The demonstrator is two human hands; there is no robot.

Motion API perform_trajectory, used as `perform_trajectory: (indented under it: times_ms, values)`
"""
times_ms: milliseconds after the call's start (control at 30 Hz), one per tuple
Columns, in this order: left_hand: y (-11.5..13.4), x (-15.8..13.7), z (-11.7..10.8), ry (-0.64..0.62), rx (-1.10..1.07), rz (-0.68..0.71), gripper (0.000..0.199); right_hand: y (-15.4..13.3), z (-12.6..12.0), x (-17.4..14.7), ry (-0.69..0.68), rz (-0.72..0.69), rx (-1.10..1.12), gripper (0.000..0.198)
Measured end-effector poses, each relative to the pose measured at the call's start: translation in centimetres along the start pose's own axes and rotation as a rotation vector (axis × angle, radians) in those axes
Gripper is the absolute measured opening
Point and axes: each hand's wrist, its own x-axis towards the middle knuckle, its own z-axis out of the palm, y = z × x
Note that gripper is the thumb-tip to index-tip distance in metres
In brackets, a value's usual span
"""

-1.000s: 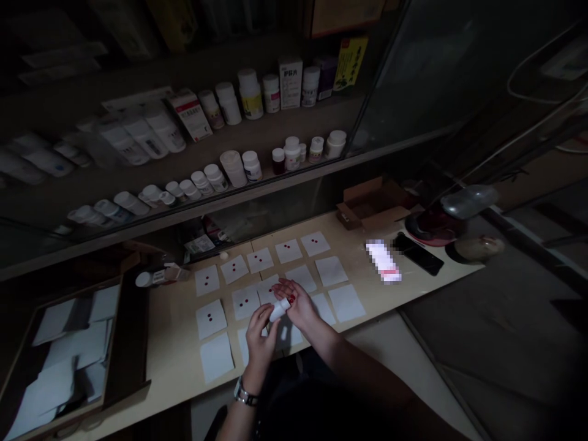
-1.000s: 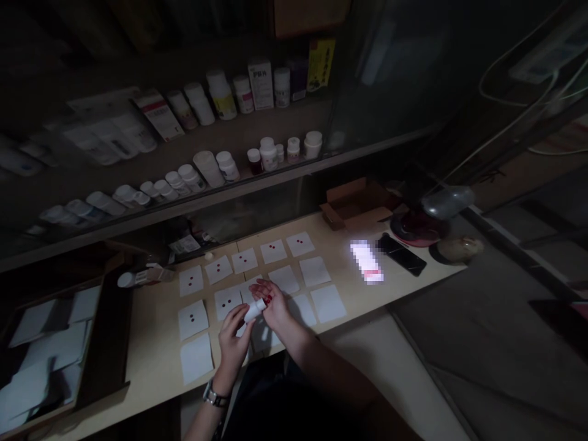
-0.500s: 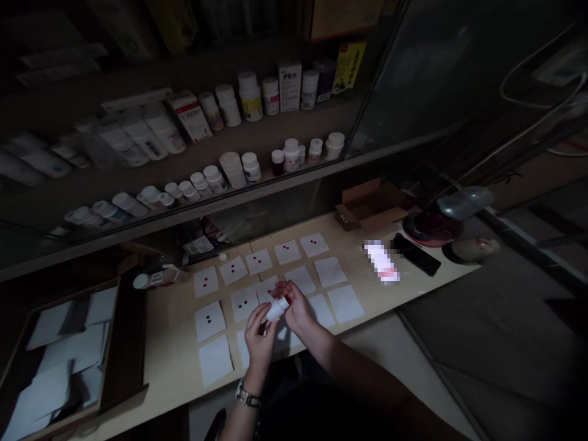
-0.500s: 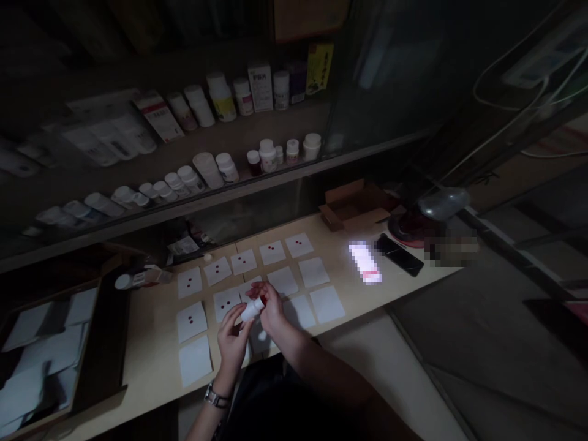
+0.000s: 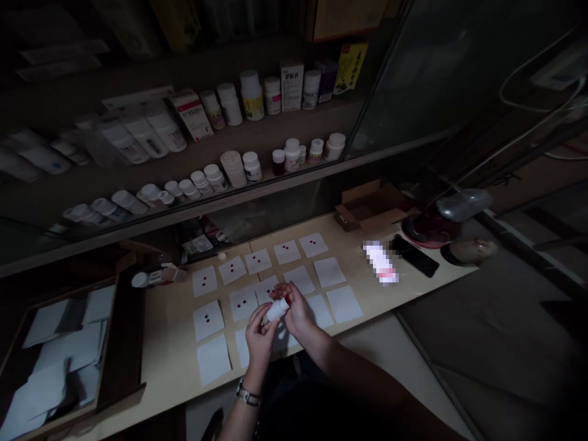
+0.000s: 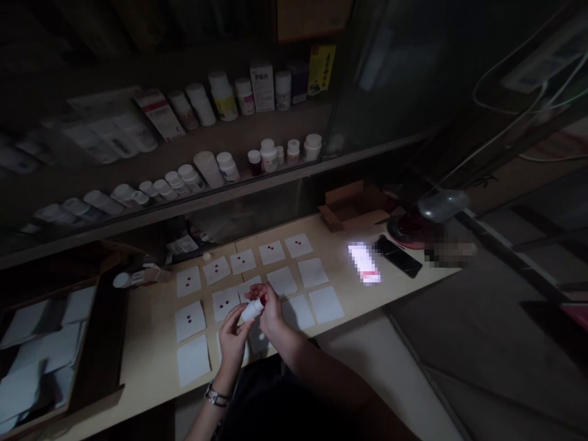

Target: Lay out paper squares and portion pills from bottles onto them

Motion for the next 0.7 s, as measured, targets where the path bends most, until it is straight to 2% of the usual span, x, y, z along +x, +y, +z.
perform_trajectory:
  times_ms: [267,467,700]
  values:
    - [0.3,0.3,0.1,0.051,-0.045,-0.045,0.036,0.2,-0.2,0.2,0.026,0.026,0.028,0.027]
    - [0.5,0.7,-0.3,0.005,0.006,-0.089,0.034,1.1,-0.9,1.3,0.095,0.082,0.119,0.021]
    - [-0.6,0.3,-0.3,0.017,-0.033,-0.128,0.036,2.0,-2.1,2.1,0.062,0.158,0.196,0.019]
